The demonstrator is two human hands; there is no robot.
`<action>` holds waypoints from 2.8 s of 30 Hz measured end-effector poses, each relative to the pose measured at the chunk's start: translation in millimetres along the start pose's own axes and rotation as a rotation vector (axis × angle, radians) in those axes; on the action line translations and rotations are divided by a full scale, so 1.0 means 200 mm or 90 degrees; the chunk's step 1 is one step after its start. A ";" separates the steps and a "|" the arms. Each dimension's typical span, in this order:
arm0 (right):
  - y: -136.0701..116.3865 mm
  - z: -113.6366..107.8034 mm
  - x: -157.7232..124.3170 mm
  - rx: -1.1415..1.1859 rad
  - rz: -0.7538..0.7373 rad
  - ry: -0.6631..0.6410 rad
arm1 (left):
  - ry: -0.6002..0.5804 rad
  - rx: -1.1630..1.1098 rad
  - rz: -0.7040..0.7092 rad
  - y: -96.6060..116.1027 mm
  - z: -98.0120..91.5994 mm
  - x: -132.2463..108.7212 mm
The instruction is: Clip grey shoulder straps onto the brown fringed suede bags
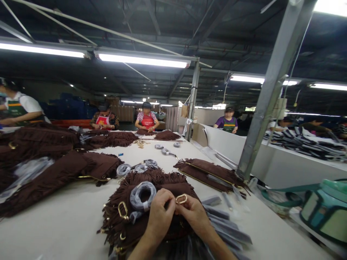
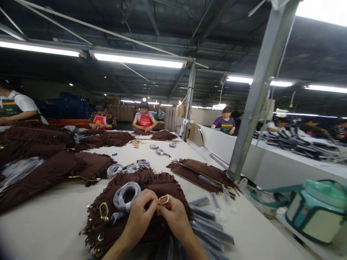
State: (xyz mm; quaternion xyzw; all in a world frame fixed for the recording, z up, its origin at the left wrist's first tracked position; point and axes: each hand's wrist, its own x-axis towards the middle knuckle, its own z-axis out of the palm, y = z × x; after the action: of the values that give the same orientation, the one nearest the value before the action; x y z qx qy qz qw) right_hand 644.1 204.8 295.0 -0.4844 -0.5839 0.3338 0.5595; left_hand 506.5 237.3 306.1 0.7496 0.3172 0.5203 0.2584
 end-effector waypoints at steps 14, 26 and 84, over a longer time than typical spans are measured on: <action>-0.01 -0.08 -0.19 0.196 -0.031 -0.006 | -0.077 -0.284 -0.165 0.00 -0.01 0.10; -0.11 -0.11 -0.19 0.062 -0.015 0.089 | -0.156 -0.191 -0.139 0.00 -0.03 0.02; -0.03 -0.04 -0.29 0.078 -0.015 -0.006 | -0.156 0.579 0.029 -0.12 -0.50 -0.10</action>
State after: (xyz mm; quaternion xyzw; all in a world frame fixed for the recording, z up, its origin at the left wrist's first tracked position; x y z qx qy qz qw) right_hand 644.9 147.5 282.0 -0.4403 -0.5708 0.3648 0.5893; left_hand 401.8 244.1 307.8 0.8493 0.4637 0.2419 -0.0725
